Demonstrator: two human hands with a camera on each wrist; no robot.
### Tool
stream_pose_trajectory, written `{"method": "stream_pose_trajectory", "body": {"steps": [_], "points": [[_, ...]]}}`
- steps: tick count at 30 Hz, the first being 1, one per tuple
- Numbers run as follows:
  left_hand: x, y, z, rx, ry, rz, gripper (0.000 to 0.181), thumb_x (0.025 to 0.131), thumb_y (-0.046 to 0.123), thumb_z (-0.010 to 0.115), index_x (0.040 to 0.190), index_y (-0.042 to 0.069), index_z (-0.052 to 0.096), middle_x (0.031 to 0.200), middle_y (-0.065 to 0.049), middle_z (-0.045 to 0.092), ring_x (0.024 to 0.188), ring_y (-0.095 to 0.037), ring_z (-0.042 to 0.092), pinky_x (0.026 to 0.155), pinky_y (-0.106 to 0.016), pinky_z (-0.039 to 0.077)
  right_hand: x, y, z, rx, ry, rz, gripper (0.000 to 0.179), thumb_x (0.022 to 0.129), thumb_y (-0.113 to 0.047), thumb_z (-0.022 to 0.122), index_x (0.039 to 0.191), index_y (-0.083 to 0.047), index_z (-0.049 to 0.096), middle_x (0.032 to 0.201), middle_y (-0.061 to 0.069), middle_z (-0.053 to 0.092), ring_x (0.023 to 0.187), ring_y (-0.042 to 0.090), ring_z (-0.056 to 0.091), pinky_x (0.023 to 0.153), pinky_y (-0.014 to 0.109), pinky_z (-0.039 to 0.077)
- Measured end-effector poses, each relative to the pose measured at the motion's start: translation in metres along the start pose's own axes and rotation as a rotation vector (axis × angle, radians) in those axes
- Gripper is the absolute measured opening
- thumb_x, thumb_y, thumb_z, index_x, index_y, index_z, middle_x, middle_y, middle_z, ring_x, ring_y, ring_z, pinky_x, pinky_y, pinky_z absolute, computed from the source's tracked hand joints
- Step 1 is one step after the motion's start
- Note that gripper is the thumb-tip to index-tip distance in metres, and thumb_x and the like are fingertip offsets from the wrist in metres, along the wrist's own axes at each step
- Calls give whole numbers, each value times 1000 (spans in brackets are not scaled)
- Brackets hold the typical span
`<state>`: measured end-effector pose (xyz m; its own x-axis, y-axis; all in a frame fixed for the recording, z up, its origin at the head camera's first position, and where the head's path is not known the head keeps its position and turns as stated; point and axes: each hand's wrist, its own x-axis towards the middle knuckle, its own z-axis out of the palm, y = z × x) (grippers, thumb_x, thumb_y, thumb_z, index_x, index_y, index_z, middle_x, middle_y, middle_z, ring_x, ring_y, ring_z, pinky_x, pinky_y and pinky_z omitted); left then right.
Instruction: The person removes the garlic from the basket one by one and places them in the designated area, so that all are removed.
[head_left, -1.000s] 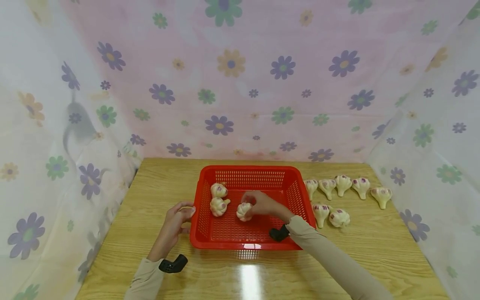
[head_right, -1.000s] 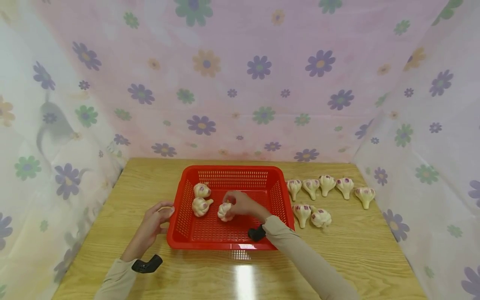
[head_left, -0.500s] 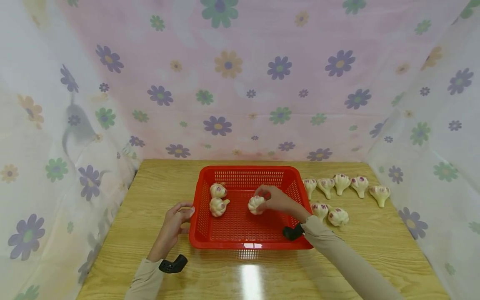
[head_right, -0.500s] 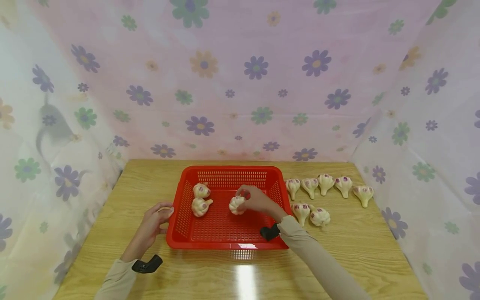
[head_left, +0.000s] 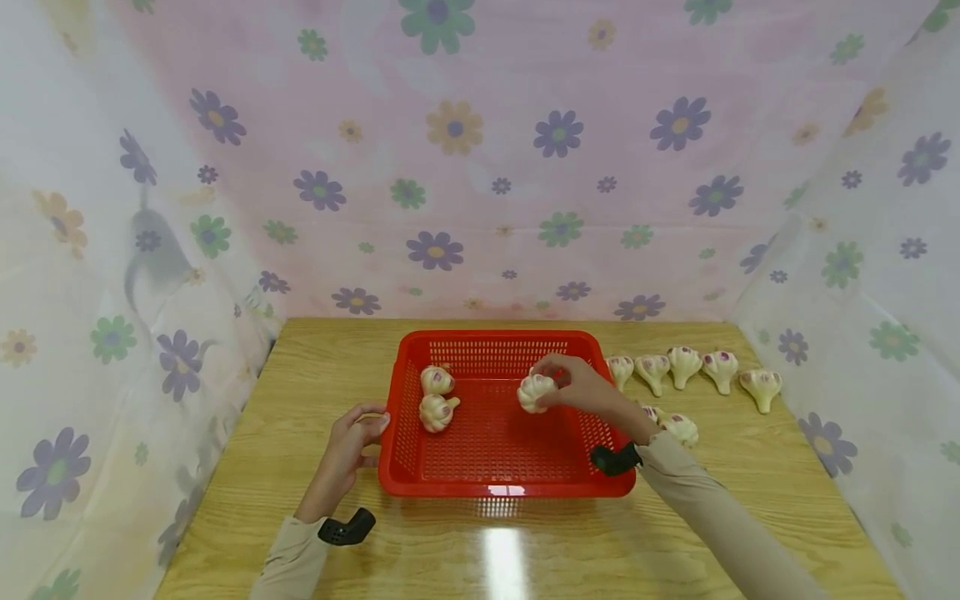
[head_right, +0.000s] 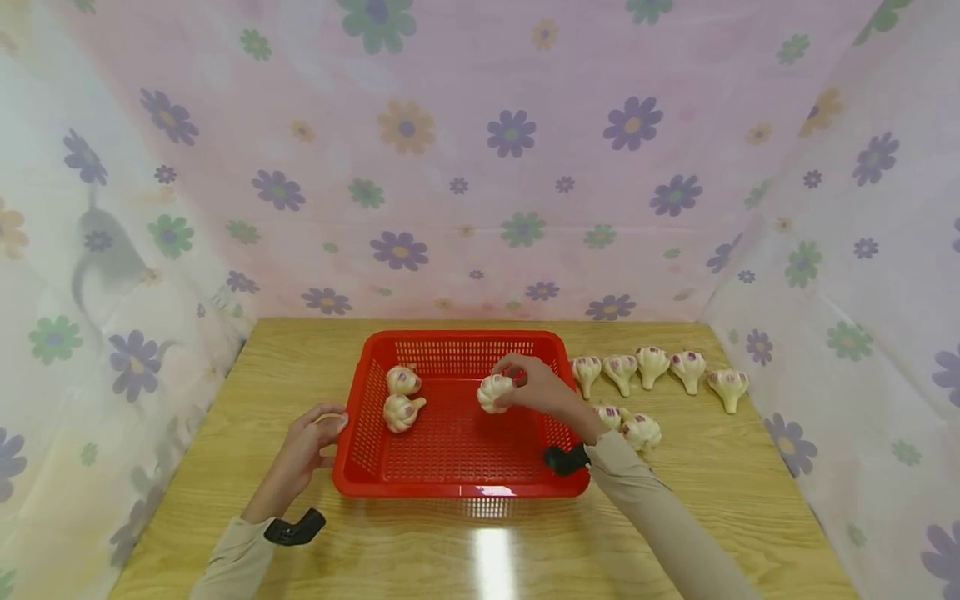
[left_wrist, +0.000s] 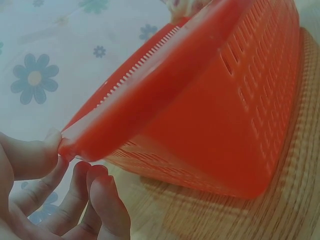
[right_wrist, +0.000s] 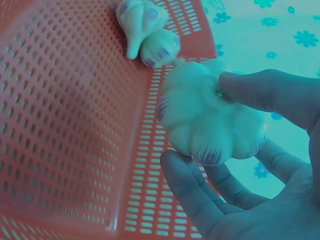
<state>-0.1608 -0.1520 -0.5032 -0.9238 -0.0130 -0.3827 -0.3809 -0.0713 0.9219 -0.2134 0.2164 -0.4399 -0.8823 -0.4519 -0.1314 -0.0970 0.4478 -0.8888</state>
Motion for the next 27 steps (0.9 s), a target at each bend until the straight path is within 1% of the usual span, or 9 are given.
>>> {"method": "stream_pose_trajectory", "body": {"steps": [4, 5, 7, 11, 13, 19, 23, 27], "points": [[1, -1, 0, -1, 10, -10, 34, 89, 19, 64, 119, 5, 55, 97, -10, 65, 77, -23, 63, 58, -41, 55, -6, 0, -8, -38, 13, -10, 40, 80, -11, 75, 114, -2, 57, 111, 17, 54, 84, 28, 58, 70, 37, 52], [1, -1, 0, -1, 13, -11, 34, 89, 19, 64, 118, 5, 56, 97, -11, 65, 78, -23, 63, 58, -41, 55, -6, 4, -10, -48, 19, -8, 41, 79, -13, 76, 115, -4, 57, 112, 16, 54, 85, 28, 58, 71, 38, 52], [2, -2, -1, -1, 15, -14, 33, 89, 19, 64, 117, 5, 56, 97, -11, 65, 78, -24, 63, 59, -41, 55, -9, 5, -13, -69, 26, -10, 40, 80, -16, 76, 114, -5, 57, 115, 16, 53, 88, 29, 57, 73, 40, 51], [1, -1, -1, 0, 5, -6, 32, 89, 20, 63, 117, 5, 56, 98, -11, 65, 79, -24, 64, 59, -41, 55, -16, 6, -20, -74, 39, 26, 40, 80, -18, 75, 114, -9, 57, 121, 15, 50, 95, 31, 54, 77, 43, 49], [1, -1, -1, 1, 0, -3, 32, 90, 20, 63, 117, 5, 56, 99, -11, 64, 80, -24, 64, 60, -42, 55, -19, 7, -23, -85, 50, 41, 39, 80, -18, 74, 114, -10, 57, 121, 14, 50, 97, 32, 54, 78, 42, 48], [1, 0, -2, 0, -4, 0, 33, 91, 20, 62, 119, 4, 55, 98, -12, 64, 80, -24, 63, 59, -41, 55, -27, 7, -32, -131, 66, 28, 38, 82, -19, 73, 115, -8, 57, 121, 17, 51, 98, 31, 55, 78, 41, 49], [0, 0, -1, -2, -9, 6, 34, 90, 21, 63, 119, 4, 55, 97, -11, 64, 79, -23, 63, 58, -40, 55, -33, 8, -37, -132, 80, 41, 42, 82, -21, 74, 118, -8, 56, 124, 17, 51, 101, 32, 55, 81, 43, 49], [0, -2, -2, 8, -6, 10, 33, 89, 22, 64, 117, 6, 56, 95, -9, 65, 78, -22, 64, 59, -40, 55, -38, 11, -41, -106, 89, 53, 47, 82, -21, 74, 121, -6, 54, 127, 19, 50, 104, 34, 56, 83, 45, 50]]}}
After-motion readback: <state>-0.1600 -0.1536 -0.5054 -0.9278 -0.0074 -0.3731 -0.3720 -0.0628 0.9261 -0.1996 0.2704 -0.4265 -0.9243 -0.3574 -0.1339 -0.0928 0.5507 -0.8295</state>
